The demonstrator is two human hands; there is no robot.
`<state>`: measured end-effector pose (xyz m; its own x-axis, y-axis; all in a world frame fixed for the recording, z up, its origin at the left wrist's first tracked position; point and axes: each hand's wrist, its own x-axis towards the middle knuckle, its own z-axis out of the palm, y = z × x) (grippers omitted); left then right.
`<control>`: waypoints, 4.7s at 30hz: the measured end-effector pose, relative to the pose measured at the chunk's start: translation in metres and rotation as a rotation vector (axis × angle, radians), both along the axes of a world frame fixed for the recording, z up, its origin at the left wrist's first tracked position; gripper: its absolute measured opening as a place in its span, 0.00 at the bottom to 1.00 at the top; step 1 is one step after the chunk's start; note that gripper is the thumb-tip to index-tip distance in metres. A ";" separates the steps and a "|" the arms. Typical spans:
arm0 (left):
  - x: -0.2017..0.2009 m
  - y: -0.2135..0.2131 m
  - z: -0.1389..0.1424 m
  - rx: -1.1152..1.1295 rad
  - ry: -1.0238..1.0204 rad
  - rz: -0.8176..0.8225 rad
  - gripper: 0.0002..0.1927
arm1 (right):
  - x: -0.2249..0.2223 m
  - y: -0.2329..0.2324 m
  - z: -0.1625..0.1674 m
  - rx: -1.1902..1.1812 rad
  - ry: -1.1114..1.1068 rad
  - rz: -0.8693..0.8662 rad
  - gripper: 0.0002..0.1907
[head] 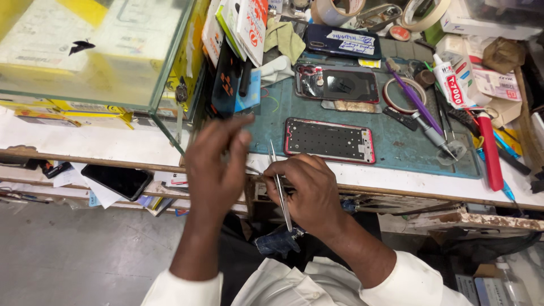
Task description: The person works on a disassembled mobile phone, using tweezers to adjust small components on the internal circuit board and a screwdriver to manipulate screws. The person handles the phone and tools throughout the clip.
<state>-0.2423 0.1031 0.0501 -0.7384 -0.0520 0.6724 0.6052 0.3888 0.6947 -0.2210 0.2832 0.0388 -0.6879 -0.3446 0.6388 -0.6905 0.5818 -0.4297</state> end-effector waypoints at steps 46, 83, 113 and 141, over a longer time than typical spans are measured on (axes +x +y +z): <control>-0.020 0.031 0.017 -0.633 -0.133 -0.009 0.48 | -0.007 0.079 0.044 -0.044 -0.156 0.083 0.13; -0.132 0.052 -0.001 -0.673 -0.233 -0.032 0.46 | -0.149 0.082 0.015 -0.123 -0.320 0.010 0.07; -0.120 0.043 -0.001 -0.625 -0.298 -0.053 0.43 | -0.118 0.057 -0.002 -0.190 -0.315 -0.147 0.07; -0.134 0.027 -0.005 -0.597 -0.300 -0.063 0.38 | -0.121 0.024 -0.009 -0.072 -0.064 -0.190 0.09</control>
